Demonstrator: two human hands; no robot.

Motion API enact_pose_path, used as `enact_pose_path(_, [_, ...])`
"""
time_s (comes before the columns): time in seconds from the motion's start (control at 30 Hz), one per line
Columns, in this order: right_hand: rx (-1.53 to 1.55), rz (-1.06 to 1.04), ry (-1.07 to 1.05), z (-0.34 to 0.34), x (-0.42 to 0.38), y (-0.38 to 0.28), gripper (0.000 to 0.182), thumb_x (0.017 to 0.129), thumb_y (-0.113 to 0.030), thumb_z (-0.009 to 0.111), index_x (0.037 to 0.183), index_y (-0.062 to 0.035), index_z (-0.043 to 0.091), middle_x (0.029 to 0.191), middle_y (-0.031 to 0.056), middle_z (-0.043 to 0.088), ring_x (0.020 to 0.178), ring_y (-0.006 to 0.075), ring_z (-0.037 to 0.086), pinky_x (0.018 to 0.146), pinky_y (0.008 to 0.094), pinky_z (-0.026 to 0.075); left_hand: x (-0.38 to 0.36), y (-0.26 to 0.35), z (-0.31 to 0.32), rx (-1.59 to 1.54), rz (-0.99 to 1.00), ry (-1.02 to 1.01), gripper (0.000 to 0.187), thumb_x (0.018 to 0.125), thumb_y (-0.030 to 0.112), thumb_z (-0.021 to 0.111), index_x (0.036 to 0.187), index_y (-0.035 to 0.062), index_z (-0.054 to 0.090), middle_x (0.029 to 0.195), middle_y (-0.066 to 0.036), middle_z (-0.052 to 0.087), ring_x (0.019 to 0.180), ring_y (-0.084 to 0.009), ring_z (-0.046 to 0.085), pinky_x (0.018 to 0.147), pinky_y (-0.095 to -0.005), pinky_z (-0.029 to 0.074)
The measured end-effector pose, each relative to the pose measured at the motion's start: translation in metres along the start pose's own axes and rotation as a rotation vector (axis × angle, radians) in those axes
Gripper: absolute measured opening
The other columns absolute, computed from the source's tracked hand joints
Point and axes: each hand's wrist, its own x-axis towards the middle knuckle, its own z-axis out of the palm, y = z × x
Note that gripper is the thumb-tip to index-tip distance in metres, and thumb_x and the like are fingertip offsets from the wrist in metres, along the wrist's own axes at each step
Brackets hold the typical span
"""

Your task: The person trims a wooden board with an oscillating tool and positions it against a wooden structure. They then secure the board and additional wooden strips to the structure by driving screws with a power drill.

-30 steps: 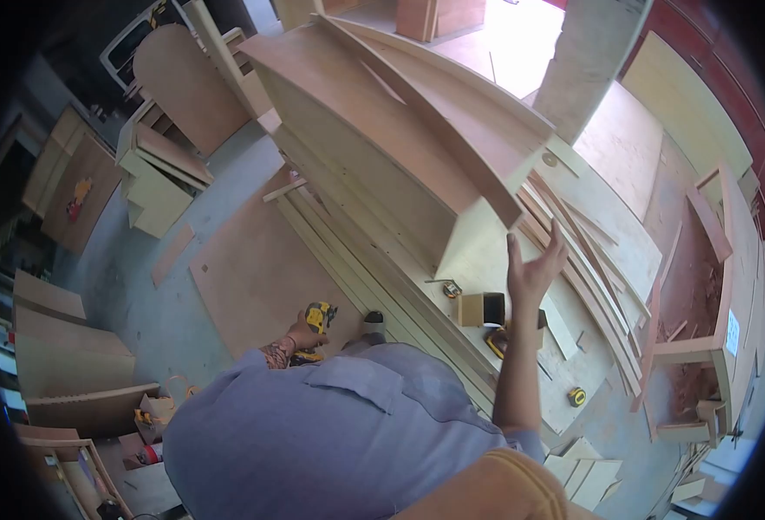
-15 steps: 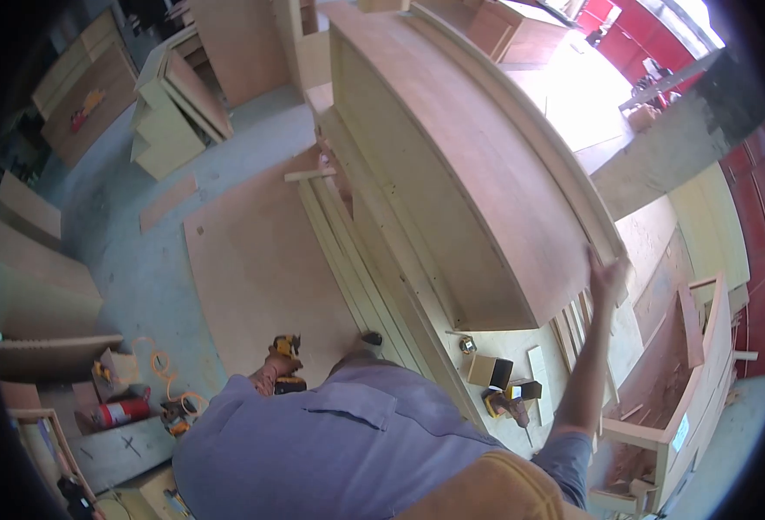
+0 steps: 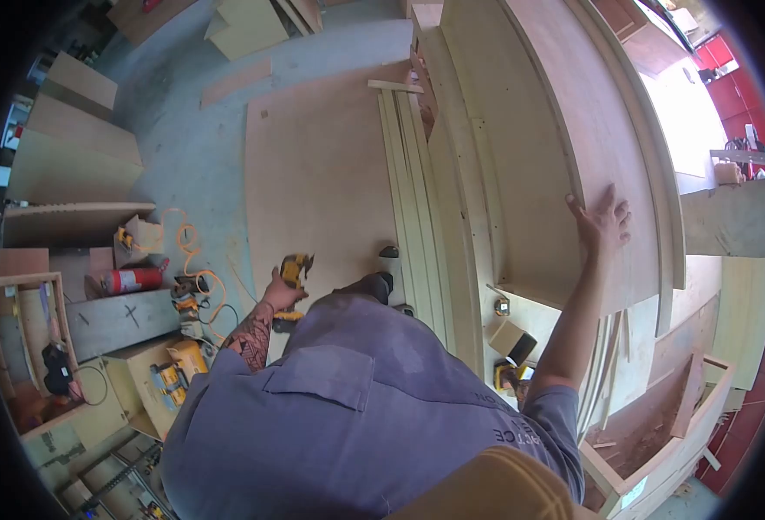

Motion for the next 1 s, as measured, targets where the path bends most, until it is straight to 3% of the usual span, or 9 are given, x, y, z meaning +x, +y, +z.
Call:
enact_pose_path(0.2, [-0.018, -0.003, 0.039, 0.008, 0.006, 0.010, 0.126, 0.074, -0.079, 0.081, 0.174, -0.0243, 0.027, 0.178, 0.0248, 0.023, 0.166, 0.0425, 0.019, 0.128, 0.0713, 0.018, -0.010, -0.068, -0.037, -0.060, -0.308, -0.080, 0.126, 0.073, 0.031, 0.095, 0.160, -0.0118, 0.015, 0.123, -0.024, 0.071, 0.107, -0.0332, 0.075, 0.090, -0.0401, 0.063])
enact_pose_path(0.33, [0.005, 0.027, -0.087, -0.001, 0.013, 0.014, 0.133, 0.065, -0.061, 0.094, 0.173, -0.0256, 0.025, 0.180, 0.0208, 0.020, 0.166, 0.0409, 0.019, 0.128, 0.0726, 0.018, 0.018, -0.080, -0.053, -0.122, -0.382, -0.109, 0.124, 0.073, 0.030, 0.095, 0.159, -0.0119, 0.015, 0.119, -0.023, 0.072, 0.104, -0.0317, 0.076, 0.088, -0.0395, 0.063])
enact_pose_path(0.4, [-0.031, 0.080, -0.109, -0.008, 0.013, 0.008, 0.134, 0.064, -0.057, 0.096, 0.173, -0.0262, 0.023, 0.179, 0.0187, 0.022, 0.164, 0.0402, 0.025, 0.130, 0.0607, 0.026, 0.049, -0.072, -0.069, -0.147, -0.386, -0.119, 0.124, 0.073, 0.029, 0.095, 0.158, -0.0119, 0.015, 0.117, -0.023, 0.072, 0.102, -0.0309, 0.076, 0.088, -0.0392, 0.064])
enact_pose_path(0.43, [-0.026, 0.093, -0.093, -0.009, 0.011, 0.009, 0.134, 0.064, -0.057, 0.096, 0.173, -0.0262, 0.023, 0.179, 0.0187, 0.022, 0.164, 0.0402, 0.025, 0.130, 0.0607, 0.026, 0.067, -0.071, -0.077, -0.158, -0.382, -0.123, 0.123, 0.073, 0.028, 0.095, 0.158, -0.0119, 0.015, 0.116, -0.022, 0.072, 0.101, -0.0305, 0.076, 0.087, -0.0391, 0.064])
enact_pose_path(0.53, [0.098, 0.086, -0.153, -0.017, 0.037, 0.007, 0.133, 0.066, -0.056, 0.097, 0.172, -0.0223, 0.024, 0.177, 0.0242, 0.023, 0.163, 0.0428, 0.027, 0.129, 0.0552, 0.033, 0.123, -0.045, -0.116, -0.187, -0.364, -0.133, 0.122, 0.073, 0.027, 0.095, 0.157, -0.0119, 0.015, 0.113, -0.022, 0.073, 0.098, -0.0294, 0.077, 0.086, -0.0386, 0.064])
enact_pose_path(0.6, [0.084, 0.308, -0.410, -0.020, 0.070, -0.009, 0.132, 0.067, -0.057, 0.098, 0.171, -0.0156, 0.027, 0.172, 0.0317, 0.028, 0.161, 0.0446, 0.030, 0.127, 0.0538, 0.037, 0.161, -0.024, -0.146, -0.204, -0.349, -0.136, 0.121, 0.073, 0.026, 0.094, 0.156, -0.0120, 0.015, 0.111, -0.021, 0.073, 0.097, -0.0286, 0.077, 0.085, -0.0383, 0.065])
enact_pose_path(0.73, [-0.003, 0.247, -0.098, -0.041, 0.113, -0.147, 0.126, 0.069, -0.059, 0.097, 0.168, -0.0099, 0.036, 0.172, 0.0358, 0.027, 0.164, 0.0451, 0.024, 0.129, 0.0547, 0.034, 0.237, 0.044, -0.217, -0.226, -0.291, -0.110, 0.119, 0.074, 0.024, 0.094, 0.155, -0.0120, 0.015, 0.108, -0.020, 0.074, 0.093, -0.0271, 0.077, 0.084, -0.0377, 0.065])
enact_pose_path(0.83, [0.324, 0.009, -0.084, -0.027, 0.182, -0.226, 0.122, 0.072, -0.060, 0.094, 0.169, -0.0147, 0.036, 0.176, 0.0331, 0.020, 0.165, 0.0478, 0.017, 0.131, 0.0590, 0.027, 0.308, 0.083, -0.255, -0.241, -0.267, -0.070, 0.118, 0.074, 0.023, 0.094, 0.154, -0.0120, 0.015, 0.106, -0.020, 0.074, 0.091, -0.0263, 0.078, 0.083, -0.0374, 0.065])
enact_pose_path(1.0, [0.229, -0.087, 0.007, -0.022, 0.302, -0.364, 0.120, 0.073, -0.061, 0.094, 0.168, -0.0142, 0.038, 0.174, 0.0339, 0.024, 0.164, 0.0472, 0.021, 0.131, 0.0574, 0.029, 0.426, 0.149, -0.301, -0.245, -0.116, -0.060, 0.123, 0.072, 0.028, 0.095, 0.158, -0.0078, 0.014, 0.112, -0.019, 0.074, 0.098, -0.0288, 0.078, 0.088, -0.0385, 0.064])
